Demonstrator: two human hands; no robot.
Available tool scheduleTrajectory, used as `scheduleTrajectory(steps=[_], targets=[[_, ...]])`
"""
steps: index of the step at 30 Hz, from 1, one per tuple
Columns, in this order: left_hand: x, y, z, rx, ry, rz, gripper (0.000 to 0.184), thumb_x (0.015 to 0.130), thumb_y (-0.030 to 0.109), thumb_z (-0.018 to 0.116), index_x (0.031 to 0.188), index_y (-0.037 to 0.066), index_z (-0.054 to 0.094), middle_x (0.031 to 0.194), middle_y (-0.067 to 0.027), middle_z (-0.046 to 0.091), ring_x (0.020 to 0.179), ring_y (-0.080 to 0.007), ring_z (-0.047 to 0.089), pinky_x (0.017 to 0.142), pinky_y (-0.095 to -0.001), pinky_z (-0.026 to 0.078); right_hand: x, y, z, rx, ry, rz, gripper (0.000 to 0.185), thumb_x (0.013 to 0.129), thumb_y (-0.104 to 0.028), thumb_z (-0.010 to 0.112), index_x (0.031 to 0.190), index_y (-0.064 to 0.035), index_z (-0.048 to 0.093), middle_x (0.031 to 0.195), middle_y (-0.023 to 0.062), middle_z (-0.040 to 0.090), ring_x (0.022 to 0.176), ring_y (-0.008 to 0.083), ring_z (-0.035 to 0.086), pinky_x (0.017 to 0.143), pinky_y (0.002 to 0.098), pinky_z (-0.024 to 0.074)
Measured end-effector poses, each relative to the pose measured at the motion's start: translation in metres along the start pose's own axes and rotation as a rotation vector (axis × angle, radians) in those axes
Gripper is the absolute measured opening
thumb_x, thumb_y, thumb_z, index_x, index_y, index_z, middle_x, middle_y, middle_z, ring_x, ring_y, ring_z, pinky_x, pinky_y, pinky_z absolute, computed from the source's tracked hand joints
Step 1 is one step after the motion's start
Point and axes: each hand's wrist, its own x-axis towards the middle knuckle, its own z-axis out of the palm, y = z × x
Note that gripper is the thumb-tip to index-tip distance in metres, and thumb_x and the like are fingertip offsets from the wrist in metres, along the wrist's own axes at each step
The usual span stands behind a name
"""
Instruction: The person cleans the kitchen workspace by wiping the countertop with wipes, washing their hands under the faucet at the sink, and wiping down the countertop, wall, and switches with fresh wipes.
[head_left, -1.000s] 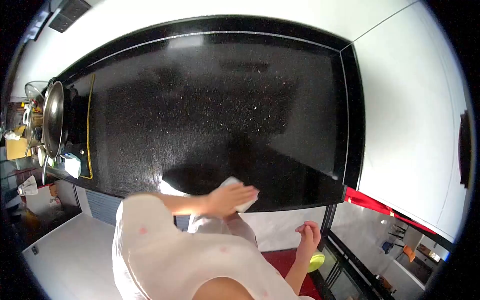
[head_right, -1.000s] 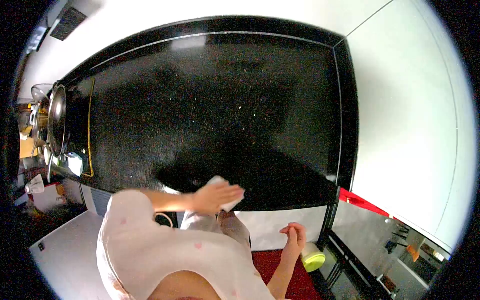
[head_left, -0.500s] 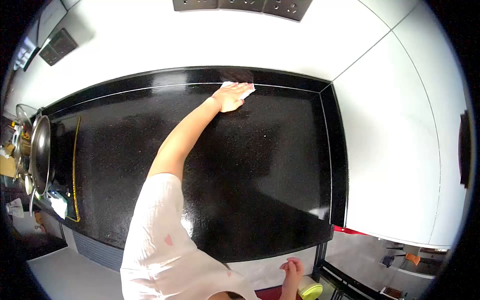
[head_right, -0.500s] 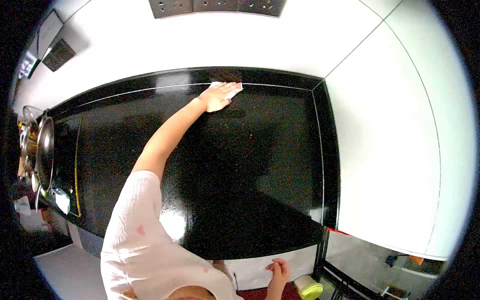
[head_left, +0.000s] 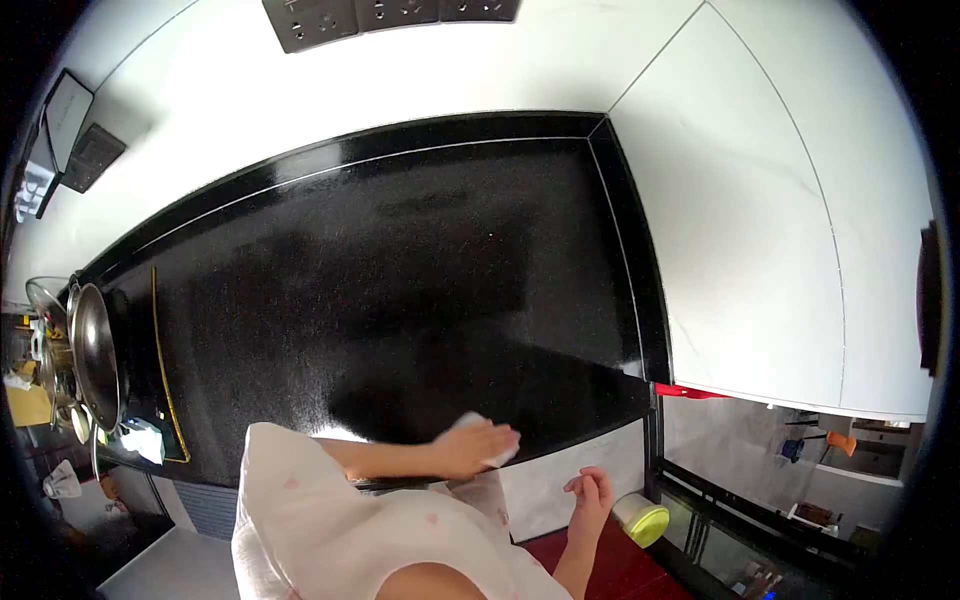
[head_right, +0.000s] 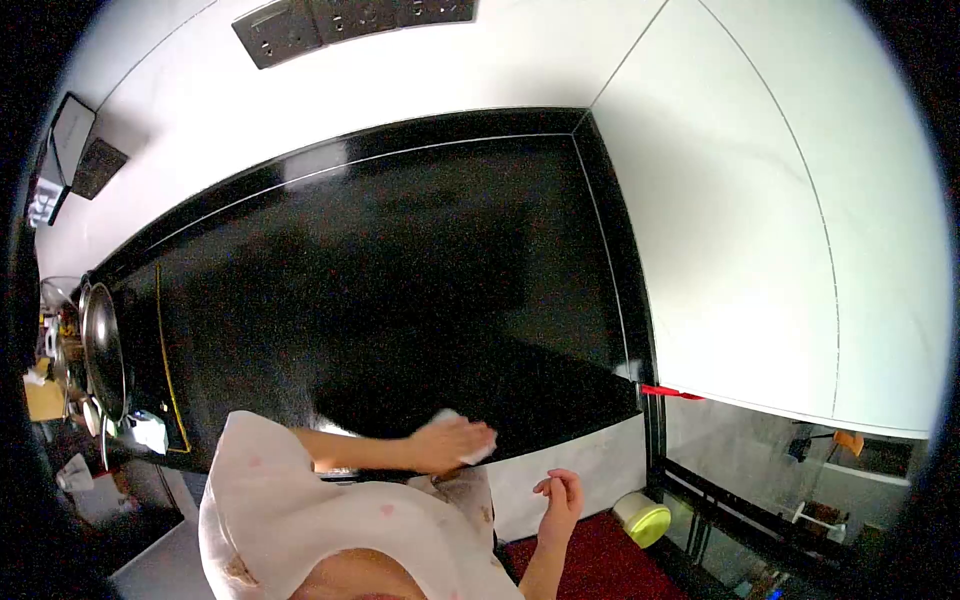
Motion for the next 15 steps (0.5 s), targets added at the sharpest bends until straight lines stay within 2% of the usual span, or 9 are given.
scheduleTrajectory(steps=[1, 3, 4, 6, 7, 8, 10, 13, 15], targets=[[0.01, -0.012, -0.007, 0.016, -0.069, -0.077, 0.041, 0.073, 0.012, 0.045, 0.111, -0.002, 0.04, 0.106, -0.0173, 0.051, 0.1, -0.0288, 0.049, 0.08, -0.0467, 0.036, 0.002, -0.001, -0.001, 0.002, -0.006, -0.013, 0.009, 0.08, -0.005, 0.045, 0.085, 0.0006, 0.051, 0.061, 0.0021, 0.043, 0.059, 0.0127, 0.046, 0.06, 0.0256, 0.0413], [0.044, -0.069, -0.072, 0.39, 0.203, -0.028, 0.032, 0.074, 0.008, 0.04, 0.105, -0.001, 0.044, 0.102, -0.0168, 0.052, 0.093, -0.0287, 0.05, 0.073, -0.0451, 0.038, 0.012, 0.003, -0.004, -0.008, -0.004, -0.007, 0.009, 0.082, -0.006, 0.046, 0.083, 0.0003, 0.052, 0.062, 0.0024, 0.043, 0.059, 0.0129, 0.046, 0.058, 0.0264, 0.0413], [0.072, -0.098, -0.116, 0.535, 0.002, -0.315, 0.033, 0.076, 0.009, 0.039, 0.107, 0.0, 0.044, 0.11, -0.0177, 0.048, 0.103, -0.0298, 0.047, 0.083, -0.0453, 0.036, 0.016, 0.007, -0.005, -0.013, -0.002, -0.001, 0.01, 0.083, -0.007, 0.046, 0.081, 0.0002, 0.053, 0.062, 0.0026, 0.043, 0.058, 0.013, 0.046, 0.057, 0.0268, 0.0413], [0.1, -0.187, -0.169, 0.301, 0.305, -0.335, 0.039, 0.078, 0.01, 0.044, 0.116, 0.004, 0.04, 0.125, -0.0184, 0.036, 0.118, -0.0318, 0.033, 0.1, -0.0426, 0.024, 0.023, 0.01, -0.004, -0.035, -0.012, 0.012, 0.009, 0.081, -0.005, 0.046, 0.083, 0.0006, 0.052, 0.062, 0.0024, 0.043, 0.058, 0.0125, 0.046, 0.058, 0.026, 0.0417], [0.119, -0.207, -0.201, 0.341, 0.303, -0.386, 0.047, 0.075, 0.013, 0.05, 0.12, 0.005, 0.037, 0.124, -0.0161, 0.037, 0.116, -0.0298, 0.035, 0.101, -0.037, 0.023, 0.029, 0.011, -0.004, -0.048, -0.018, 0.014, 0.009, 0.08, -0.004, 0.046, 0.084, 0.0009, 0.052, 0.061, 0.0023, 0.043, 0.058, 0.0122, 0.046, 0.059, 0.0256, 0.042], [0.141, -0.233, -0.225, 0.338, 0.191, -0.524, 0.048, 0.08, 0.019, 0.045, 0.124, 0.006, 0.032, 0.129, -0.0152, 0.032, 0.121, -0.0272, 0.029, 0.103, -0.035, 0.019, 0.033, 0.011, -0.005, -0.05, -0.012, 0.029, 0.009, 0.079, -0.004, 0.047, 0.084, 0.0009, 0.052, 0.061, 0.0022, 0.043, 0.058, 0.0122, 0.046, 0.059, 0.0257, 0.0421], [0.172, -0.297, -0.235, 0.555, 0.107, -0.449, 0.053, 0.086, 0.03, 0.031, 0.132, 0.009, 0.018, 0.138, -0.0114, 0.017, 0.127, -0.0218, 0.017, 0.105, -0.0325, 0.01, 0.041, 0.012, -0.008, -0.054, -0.002, 0.06, 0.008, 0.079, -0.005, 0.047, 0.084, 0.001, 0.052, 0.061, 0.0021, 0.043, 0.058, 0.012, 0.046, 0.059, 0.0258, 0.0423], [0.204, -0.299, -0.222, 0.633, 0.183, -0.247, 0.053, 0.083, 0.028, 0.039, 0.13, 0.006, 0.023, 0.135, -0.0133, 0.022, 0.125, -0.0261, 0.021, 0.105, -0.0339, 0.014, 0.051, 0.018, -0.02, -0.056, 0.027, 0.083, 0.009, 0.079, -0.004, 0.048, 0.083, 0.0012, 0.052, 0.06, 0.002, 0.043, 0.057, 0.0121, 0.046, 0.058, 0.0259, 0.0424], [0.215, -0.26, -0.2, 0.532, 0.096, -0.218, 0.052, 0.081, 0.026, 0.044, 0.127, 0.006, 0.029, 0.134, -0.0137, 0.025, 0.124, -0.0265, 0.023, 0.104, -0.0355, 0.017, 0.054, 0.015, -0.029, -0.06, 0.024, 0.096, 0.009, 0.079, -0.004, 0.047, 0.084, 0.0013, 0.052, 0.06, 0.0023, 0.044, 0.058, 0.0124, 0.046, 0.059, 0.0259, 0.0425]])
